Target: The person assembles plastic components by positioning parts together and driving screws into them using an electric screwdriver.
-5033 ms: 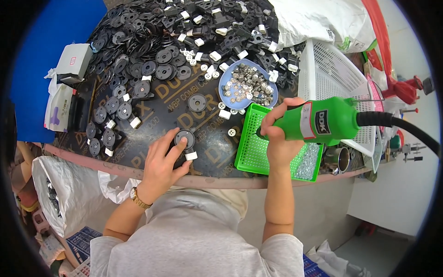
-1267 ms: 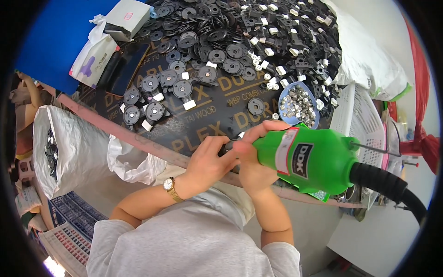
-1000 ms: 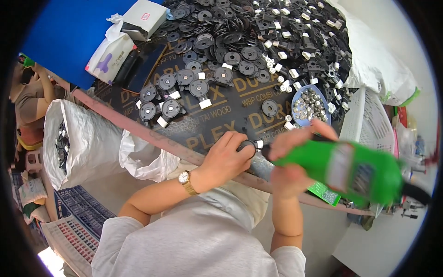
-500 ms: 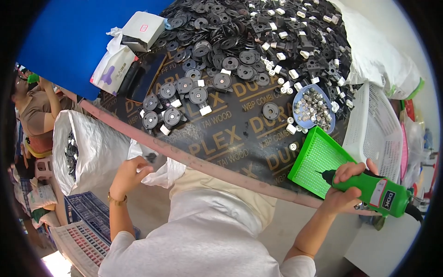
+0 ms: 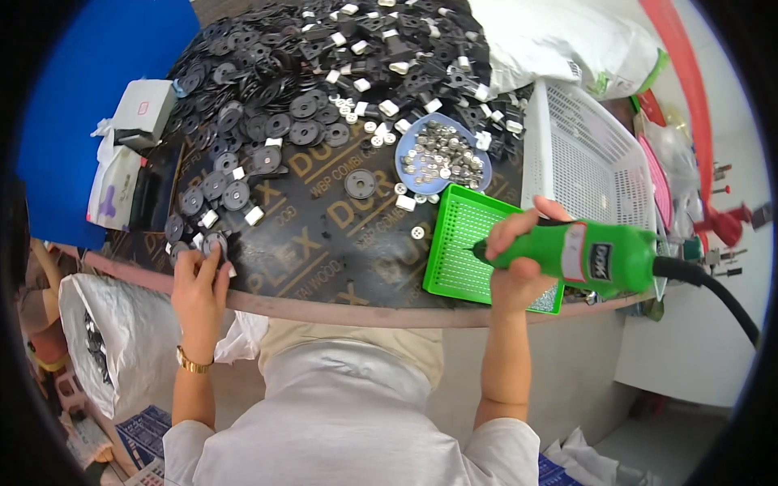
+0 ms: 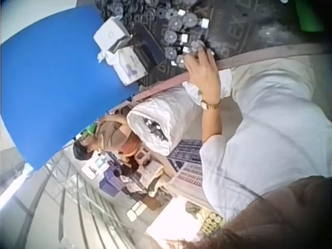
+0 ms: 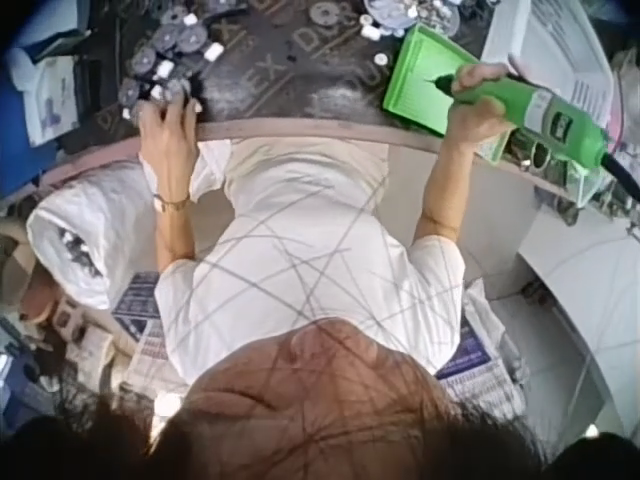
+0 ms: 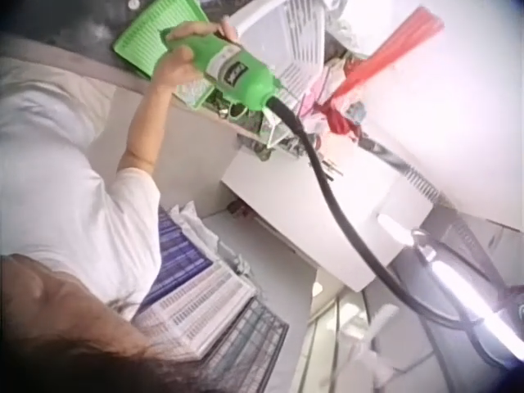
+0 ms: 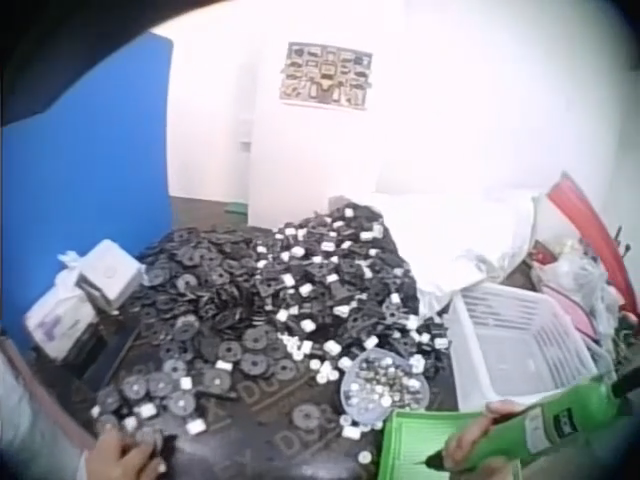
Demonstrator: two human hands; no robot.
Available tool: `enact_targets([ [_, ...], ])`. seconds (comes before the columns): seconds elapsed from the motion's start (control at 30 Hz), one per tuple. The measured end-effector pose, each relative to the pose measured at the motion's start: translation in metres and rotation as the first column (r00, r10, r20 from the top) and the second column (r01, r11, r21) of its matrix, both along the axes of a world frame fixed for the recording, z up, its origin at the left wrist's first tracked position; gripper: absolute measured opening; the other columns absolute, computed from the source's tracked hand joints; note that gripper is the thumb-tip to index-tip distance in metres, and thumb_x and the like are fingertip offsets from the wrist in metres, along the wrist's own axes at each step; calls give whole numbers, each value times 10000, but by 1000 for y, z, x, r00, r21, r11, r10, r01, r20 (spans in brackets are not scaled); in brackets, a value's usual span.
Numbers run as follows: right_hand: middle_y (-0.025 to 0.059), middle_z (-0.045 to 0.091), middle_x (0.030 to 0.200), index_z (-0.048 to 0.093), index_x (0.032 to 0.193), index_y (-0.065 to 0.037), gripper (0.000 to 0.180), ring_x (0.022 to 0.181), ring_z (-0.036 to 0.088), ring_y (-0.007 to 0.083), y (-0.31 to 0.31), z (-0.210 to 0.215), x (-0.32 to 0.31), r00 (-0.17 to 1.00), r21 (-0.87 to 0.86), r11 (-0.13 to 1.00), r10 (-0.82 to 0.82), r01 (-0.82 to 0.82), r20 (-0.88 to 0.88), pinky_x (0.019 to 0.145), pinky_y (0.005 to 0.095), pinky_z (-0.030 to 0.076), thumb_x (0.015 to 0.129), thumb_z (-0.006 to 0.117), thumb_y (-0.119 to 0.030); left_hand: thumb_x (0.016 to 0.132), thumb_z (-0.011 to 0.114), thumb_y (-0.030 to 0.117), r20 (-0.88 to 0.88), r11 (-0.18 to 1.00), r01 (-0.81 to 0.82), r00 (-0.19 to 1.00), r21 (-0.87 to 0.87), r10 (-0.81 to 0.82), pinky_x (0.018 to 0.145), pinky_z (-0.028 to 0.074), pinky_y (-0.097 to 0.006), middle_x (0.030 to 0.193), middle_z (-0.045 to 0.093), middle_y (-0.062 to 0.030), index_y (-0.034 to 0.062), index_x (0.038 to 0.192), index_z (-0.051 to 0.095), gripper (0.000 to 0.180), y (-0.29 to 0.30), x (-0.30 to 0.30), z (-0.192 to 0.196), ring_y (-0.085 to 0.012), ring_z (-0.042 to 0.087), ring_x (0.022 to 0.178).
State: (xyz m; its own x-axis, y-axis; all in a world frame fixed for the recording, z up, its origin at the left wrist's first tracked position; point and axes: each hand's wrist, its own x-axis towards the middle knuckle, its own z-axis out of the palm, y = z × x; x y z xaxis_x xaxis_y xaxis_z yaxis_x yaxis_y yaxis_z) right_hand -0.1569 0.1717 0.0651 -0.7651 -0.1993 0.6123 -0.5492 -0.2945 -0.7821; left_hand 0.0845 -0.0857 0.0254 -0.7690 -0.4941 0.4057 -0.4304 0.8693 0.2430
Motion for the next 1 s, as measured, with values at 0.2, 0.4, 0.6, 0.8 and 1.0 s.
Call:
enact_targets([
  [0.2, 24, 424, 607, 398, 1177, -8, 771, 465, 402, 107, -4, -6, -5, 998, 3, 999, 40, -40, 54, 432, 232, 334, 737, 613, -604, 662, 746, 82, -51, 976, 171, 985, 136, -166, 569, 434, -314, 843, 496, -68, 73, 1073, 635, 426, 42, -10, -10, -213, 499, 705],
  [0.4, 35, 447, 608, 403, 1172, -5, 765, 457, 412, 111, -5, -12, -9, 997, 16, 998, 58, -59, 49, 421, 233, 331, 733, 630, -589, 669, 749, 59, -101, 934, 216, 976, 286, -195, 640, 481, -315, 992, 493, -103, 71, 1124, 607, 477, 57, -18, -16, -223, 533, 770],
  [0.6, 33, 445, 601, 420, 1144, -11, 737, 456, 416, 112, -4, -14, -10, 996, -4, 998, 68, -68, 52, 415, 228, 327, 727, 648, -574, 699, 688, -29, -159, 883, 304, 952, 357, -263, 663, 498, -327, 1136, 501, -150, 75, 1110, 611, 431, 57, -37, -20, -237, 560, 785],
  [0.8, 35, 518, 616, 445, 1098, -22, 663, 473, 445, 93, -8, -13, -7, 968, -32, 979, 205, -202, 147, 436, 211, 336, 682, 762, -429, 705, 559, -50, -130, 781, 542, 838, 311, -530, 753, 477, -337, 1094, 552, -132, 102, 1123, 588, 445, 59, -77, -15, -275, 548, 874],
  [1.0, 25, 440, 612, 436, 1135, -16, 680, 464, 398, 103, -8, 0, -5, 994, 22, 995, 97, -98, 52, 419, 224, 318, 738, 681, -511, 728, 542, -39, -133, 667, 677, 726, 311, -674, 771, 446, -335, 1020, 565, -82, 130, 1083, 603, 398, 47, -101, -21, -251, 527, 891],
])
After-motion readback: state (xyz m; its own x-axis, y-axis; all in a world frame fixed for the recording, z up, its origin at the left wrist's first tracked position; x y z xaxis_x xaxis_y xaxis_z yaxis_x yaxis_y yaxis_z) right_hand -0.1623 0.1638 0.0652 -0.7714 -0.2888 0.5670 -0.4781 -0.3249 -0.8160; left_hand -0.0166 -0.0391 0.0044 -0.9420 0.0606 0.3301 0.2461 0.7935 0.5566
